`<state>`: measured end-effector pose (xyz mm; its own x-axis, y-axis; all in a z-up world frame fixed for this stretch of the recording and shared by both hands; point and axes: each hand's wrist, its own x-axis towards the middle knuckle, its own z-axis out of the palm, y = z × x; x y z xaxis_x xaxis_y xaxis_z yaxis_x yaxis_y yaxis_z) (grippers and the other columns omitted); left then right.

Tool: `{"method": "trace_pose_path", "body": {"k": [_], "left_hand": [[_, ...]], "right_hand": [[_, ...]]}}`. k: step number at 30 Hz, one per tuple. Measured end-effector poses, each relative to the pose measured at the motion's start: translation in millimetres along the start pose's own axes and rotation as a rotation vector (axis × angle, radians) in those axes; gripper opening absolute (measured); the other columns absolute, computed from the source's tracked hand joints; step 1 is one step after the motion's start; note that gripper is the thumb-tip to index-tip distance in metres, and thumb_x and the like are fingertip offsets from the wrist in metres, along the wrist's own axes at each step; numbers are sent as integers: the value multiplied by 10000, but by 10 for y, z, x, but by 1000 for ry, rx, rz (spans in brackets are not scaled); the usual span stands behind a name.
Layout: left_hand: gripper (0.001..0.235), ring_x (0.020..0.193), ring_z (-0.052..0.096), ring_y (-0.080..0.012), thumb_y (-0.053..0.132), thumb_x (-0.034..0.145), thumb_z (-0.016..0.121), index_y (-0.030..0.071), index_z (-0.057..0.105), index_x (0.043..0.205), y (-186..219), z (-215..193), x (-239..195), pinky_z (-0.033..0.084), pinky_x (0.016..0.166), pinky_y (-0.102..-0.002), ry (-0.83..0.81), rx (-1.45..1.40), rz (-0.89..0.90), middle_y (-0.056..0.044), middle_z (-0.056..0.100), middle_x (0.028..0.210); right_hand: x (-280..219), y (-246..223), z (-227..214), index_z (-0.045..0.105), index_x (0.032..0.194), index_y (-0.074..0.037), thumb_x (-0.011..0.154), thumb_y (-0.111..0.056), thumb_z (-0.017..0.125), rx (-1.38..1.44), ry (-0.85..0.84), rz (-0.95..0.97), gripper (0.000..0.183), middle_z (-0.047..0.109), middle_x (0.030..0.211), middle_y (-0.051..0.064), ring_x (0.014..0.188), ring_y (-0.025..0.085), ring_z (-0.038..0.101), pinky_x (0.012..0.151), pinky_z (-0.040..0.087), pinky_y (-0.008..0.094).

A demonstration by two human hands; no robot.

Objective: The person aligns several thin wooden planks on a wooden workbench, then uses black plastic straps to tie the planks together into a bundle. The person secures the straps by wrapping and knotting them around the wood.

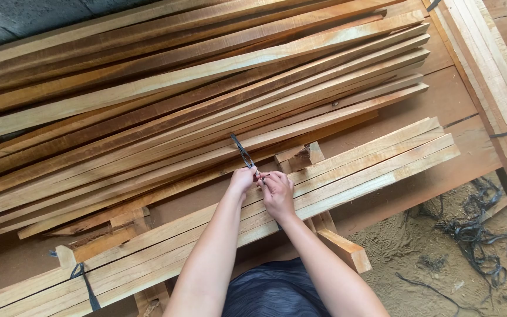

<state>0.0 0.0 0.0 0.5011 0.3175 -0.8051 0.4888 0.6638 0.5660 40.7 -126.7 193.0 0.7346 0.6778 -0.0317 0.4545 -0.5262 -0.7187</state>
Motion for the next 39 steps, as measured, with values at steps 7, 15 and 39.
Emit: {"method": "trace_pose_path", "body": {"k": [7, 15, 39], "left_hand": [[322, 664, 600, -156, 216, 1031, 590, 3, 756, 855, 149, 128, -213, 474, 612, -310, 219, 219, -71, -110, 731, 837], [305, 680, 689, -172, 281, 1079, 444, 53, 605, 953, 321, 15, -383, 542, 649, -308, -102, 136, 4, -115, 746, 791], [316, 581, 607, -181, 242, 1062, 544, 15, 624, 857, -25, 114, -13, 548, 581, -324, -42, -78, -94, -59, 616, 682]], "right_hand": [[-377, 218, -46, 727, 939, -148, 920, -129, 601, -90, 19, -187, 128, 728, 1124, -56, 1230, 205, 563, 1105, 354, 441], [-310, -1, -150, 714, 992, -121, 891, -129, 643, -95, 64, -190, 124, 704, 1125, -22, 1209, 221, 567, 1040, 399, 407], [-361, 43, -143, 708, 944, -108, 816, -36, 628, -51, -17, -230, 167, 720, 1048, -20, 937, 193, 637, 996, 406, 372]]}}
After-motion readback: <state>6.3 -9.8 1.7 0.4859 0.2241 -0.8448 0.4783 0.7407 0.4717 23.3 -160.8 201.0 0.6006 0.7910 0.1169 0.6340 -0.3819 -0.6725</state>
